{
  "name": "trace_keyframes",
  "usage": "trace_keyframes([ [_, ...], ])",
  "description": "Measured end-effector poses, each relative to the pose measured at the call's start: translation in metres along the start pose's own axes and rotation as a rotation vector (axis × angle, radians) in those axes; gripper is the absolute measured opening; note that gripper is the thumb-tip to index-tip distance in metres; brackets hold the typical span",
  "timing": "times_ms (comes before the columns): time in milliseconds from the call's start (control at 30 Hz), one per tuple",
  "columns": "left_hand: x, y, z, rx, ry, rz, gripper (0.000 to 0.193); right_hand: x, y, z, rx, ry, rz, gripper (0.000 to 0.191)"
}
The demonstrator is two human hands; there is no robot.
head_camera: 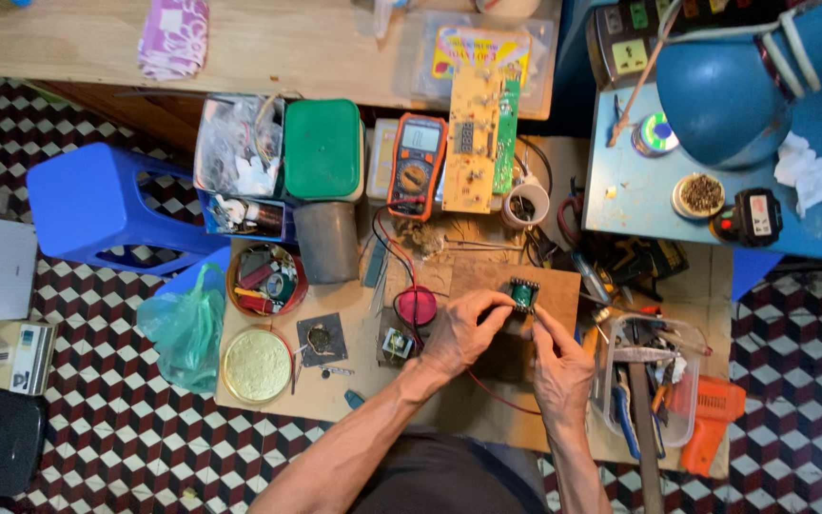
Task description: The person holds a green circuit board and inspects it closely under a desk lamp using a magnifying glass, turning it to view different areas. They then set the board aside, pick up a small green electronic component, and probe its terminals with multimeter test leads while checking the multimeter display.
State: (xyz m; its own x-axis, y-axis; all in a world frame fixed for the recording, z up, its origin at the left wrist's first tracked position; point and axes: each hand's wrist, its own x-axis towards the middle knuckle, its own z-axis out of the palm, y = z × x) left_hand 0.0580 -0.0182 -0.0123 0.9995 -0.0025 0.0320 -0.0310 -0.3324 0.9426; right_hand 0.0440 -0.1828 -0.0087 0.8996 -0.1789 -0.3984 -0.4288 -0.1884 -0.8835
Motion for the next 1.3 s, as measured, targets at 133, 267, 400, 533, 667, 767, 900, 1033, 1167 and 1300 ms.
trace_keyframes([
  [133,-0.001,0.001,0.000,0.039,-0.006,0.049,0.015,0.001,0.007,0.000,0.022,0.002,-0.020,0.033],
  [267,-0.004,-0.002,0.002,0.031,0.015,0.074,0.014,0.004,0.014,0.000,-0.029,0.013,-0.085,0.031],
  [400,-0.003,-0.004,0.004,0.036,0.042,0.094,0.013,0.004,0.016,0.000,-0.070,0.019,-0.104,0.030],
  [533,-0.001,-0.004,0.003,0.010,0.008,0.052,0.013,0.003,0.013,0.000,-0.094,0.027,-0.097,0.031],
  [667,-0.001,-0.005,-0.003,-0.049,-0.049,-0.036,0.015,0.002,0.011,0.001,-0.090,0.033,-0.073,0.032],
  [767,-0.001,-0.005,-0.004,-0.056,-0.062,-0.054,0.017,0.002,0.009,0.002,-0.091,0.025,-0.062,0.031],
  [900,0.000,-0.003,-0.003,-0.108,-0.107,-0.113,0.019,0.002,0.004,0.001,-0.100,0.025,-0.069,0.032],
  [1033,-0.002,-0.001,-0.002,-0.112,-0.097,-0.135,0.019,0.000,-0.002,0.001,-0.123,0.023,-0.012,0.032],
  [1167,-0.001,0.000,-0.003,-0.044,-0.061,-0.074,0.016,-0.001,-0.005,0.002,-0.094,0.010,-0.015,0.032],
  [1300,0.000,0.000,-0.004,0.014,-0.065,-0.055,0.014,0.000,-0.006,0.003,-0.084,0.005,-0.026,0.031],
])
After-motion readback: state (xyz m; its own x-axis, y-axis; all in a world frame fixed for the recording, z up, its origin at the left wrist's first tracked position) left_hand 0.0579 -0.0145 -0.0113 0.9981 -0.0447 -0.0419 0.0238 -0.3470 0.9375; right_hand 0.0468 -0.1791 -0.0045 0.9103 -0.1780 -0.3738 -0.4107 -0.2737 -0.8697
